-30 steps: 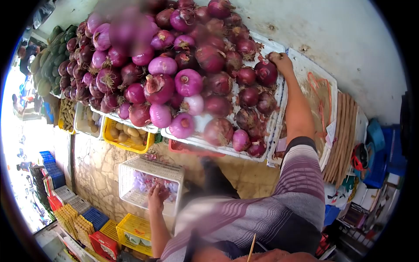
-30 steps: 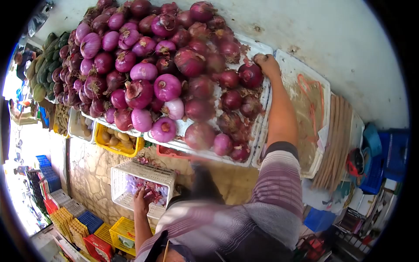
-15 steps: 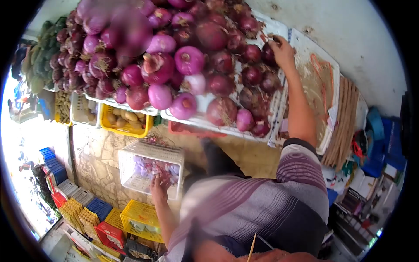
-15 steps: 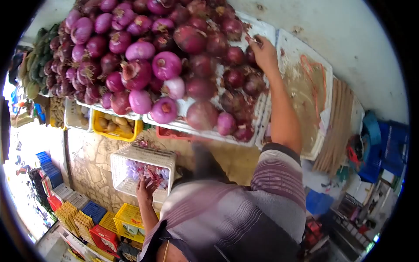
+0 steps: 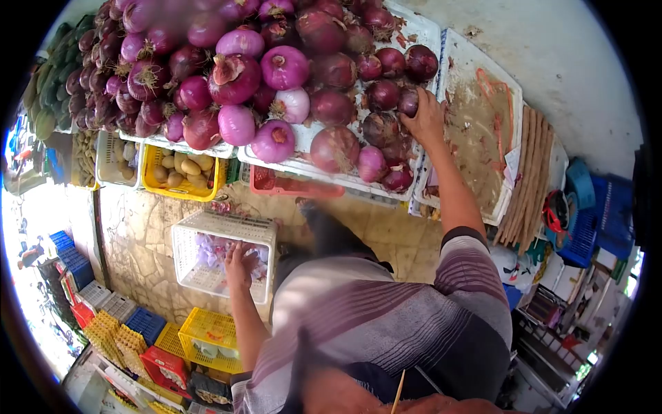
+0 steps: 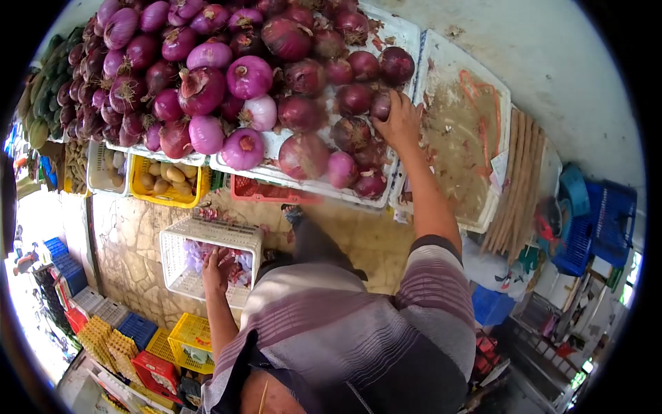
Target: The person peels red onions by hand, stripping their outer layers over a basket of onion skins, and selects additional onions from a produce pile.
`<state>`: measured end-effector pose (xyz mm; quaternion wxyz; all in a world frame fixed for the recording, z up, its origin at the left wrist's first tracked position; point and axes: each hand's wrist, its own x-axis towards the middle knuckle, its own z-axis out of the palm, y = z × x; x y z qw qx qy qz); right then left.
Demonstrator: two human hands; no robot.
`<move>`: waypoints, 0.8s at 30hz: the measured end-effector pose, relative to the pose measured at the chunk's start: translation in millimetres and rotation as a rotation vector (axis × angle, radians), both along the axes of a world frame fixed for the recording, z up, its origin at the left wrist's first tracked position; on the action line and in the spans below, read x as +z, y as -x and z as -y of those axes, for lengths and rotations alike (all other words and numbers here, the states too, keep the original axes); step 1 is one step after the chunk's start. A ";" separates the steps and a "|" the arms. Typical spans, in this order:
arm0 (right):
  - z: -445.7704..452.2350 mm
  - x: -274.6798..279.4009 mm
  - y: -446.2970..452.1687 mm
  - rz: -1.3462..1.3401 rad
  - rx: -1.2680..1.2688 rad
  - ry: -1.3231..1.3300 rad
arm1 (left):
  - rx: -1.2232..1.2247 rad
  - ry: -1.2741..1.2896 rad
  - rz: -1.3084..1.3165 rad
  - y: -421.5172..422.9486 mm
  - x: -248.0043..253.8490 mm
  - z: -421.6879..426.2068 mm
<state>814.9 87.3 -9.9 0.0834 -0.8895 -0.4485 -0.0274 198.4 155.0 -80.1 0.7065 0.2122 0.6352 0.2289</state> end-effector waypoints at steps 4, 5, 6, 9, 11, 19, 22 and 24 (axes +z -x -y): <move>8.6 25.9 7.7 -0.315 -0.174 -0.249 | 0.030 -0.010 -0.032 7.6 4.6 4.8; 13.5 25.3 6.7 -0.522 -0.159 -0.449 | 0.031 -0.003 -0.041 10.1 6.1 8.6; 18.0 21.8 6.7 -0.729 -0.141 -0.649 | 0.050 0.013 -0.045 12.5 5.1 12.3; 19.3 15.5 6.5 -1.275 -0.149 -1.047 | 0.035 0.009 0.015 11.9 0.9 16.2; 10.3 11.8 6.9 -1.482 -0.288 -1.147 | 0.023 -0.003 0.013 7.5 0.9 12.9; -34.8 30.1 21.7 -1.434 -0.264 -1.027 | 0.125 -0.023 -0.001 18.7 11.8 20.6; -50.7 1.2 -1.5 -1.336 -0.241 -1.063 | 0.189 -0.003 0.002 33.8 0.7 36.7; -45.5 10.3 0.8 -1.139 -0.075 -0.803 | 0.198 0.015 -0.002 39.9 -1.8 45.3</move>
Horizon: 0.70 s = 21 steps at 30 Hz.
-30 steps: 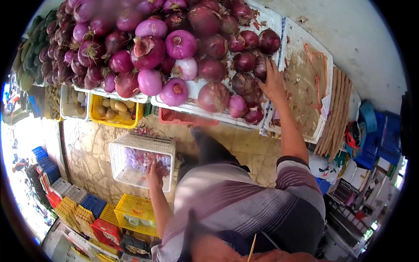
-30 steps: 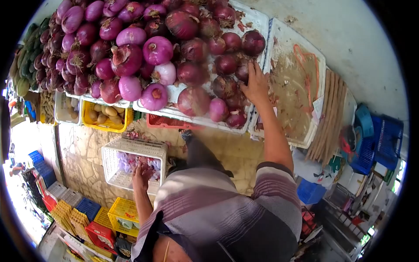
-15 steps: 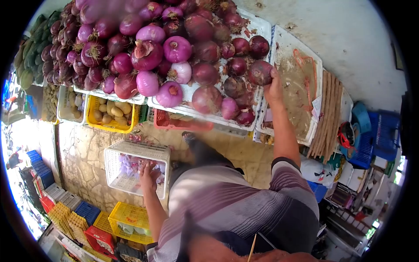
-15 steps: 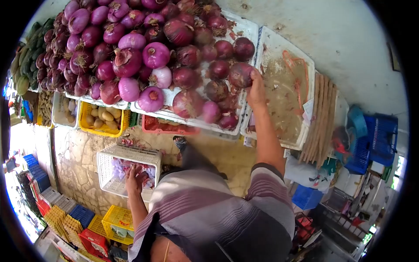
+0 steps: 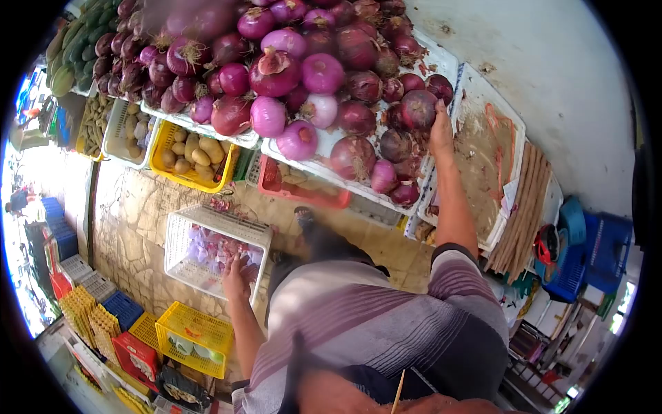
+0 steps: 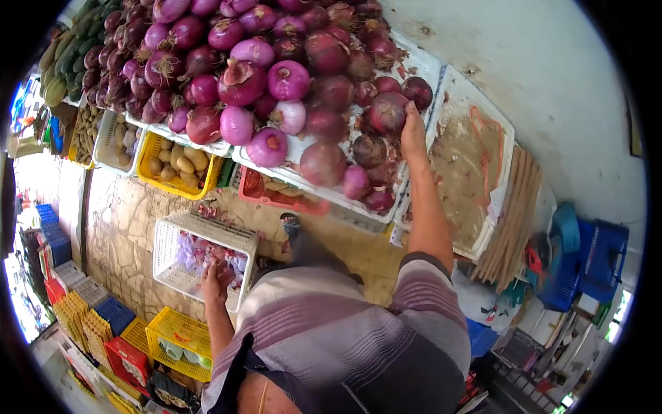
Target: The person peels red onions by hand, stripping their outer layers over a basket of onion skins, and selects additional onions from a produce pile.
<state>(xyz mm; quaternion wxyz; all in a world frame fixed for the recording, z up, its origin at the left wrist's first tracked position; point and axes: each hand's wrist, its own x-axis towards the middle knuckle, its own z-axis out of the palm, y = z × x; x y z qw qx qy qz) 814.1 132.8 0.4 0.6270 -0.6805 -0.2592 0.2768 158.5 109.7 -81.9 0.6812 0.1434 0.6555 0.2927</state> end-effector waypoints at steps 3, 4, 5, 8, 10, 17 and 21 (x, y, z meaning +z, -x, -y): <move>-3.2 -4.9 16.0 0.738 -0.011 0.324 | 0.029 0.004 0.028 2.9 -10.7 6.2; -13.0 9.1 40.2 0.776 -0.015 0.576 | 0.029 0.005 0.027 0.1 -10.5 6.5; -19.9 20.0 54.5 0.808 -0.020 0.830 | 0.028 0.007 0.025 -2.7 -9.6 6.6; -24.5 31.7 50.5 0.936 0.004 0.778 | 0.030 0.002 0.014 -13.6 -3.4 0.5; -32.3 51.3 50.6 1.048 0.035 0.701 | 0.033 -0.017 0.050 -11.5 -12.7 -1.5; -115.2 57.3 91.0 1.205 0.265 0.680 | 0.061 -0.030 0.039 -10.4 -3.7 4.1; -147.4 53.9 97.4 1.121 0.311 1.005 | 0.100 -0.040 0.027 2.8 -12.2 21.7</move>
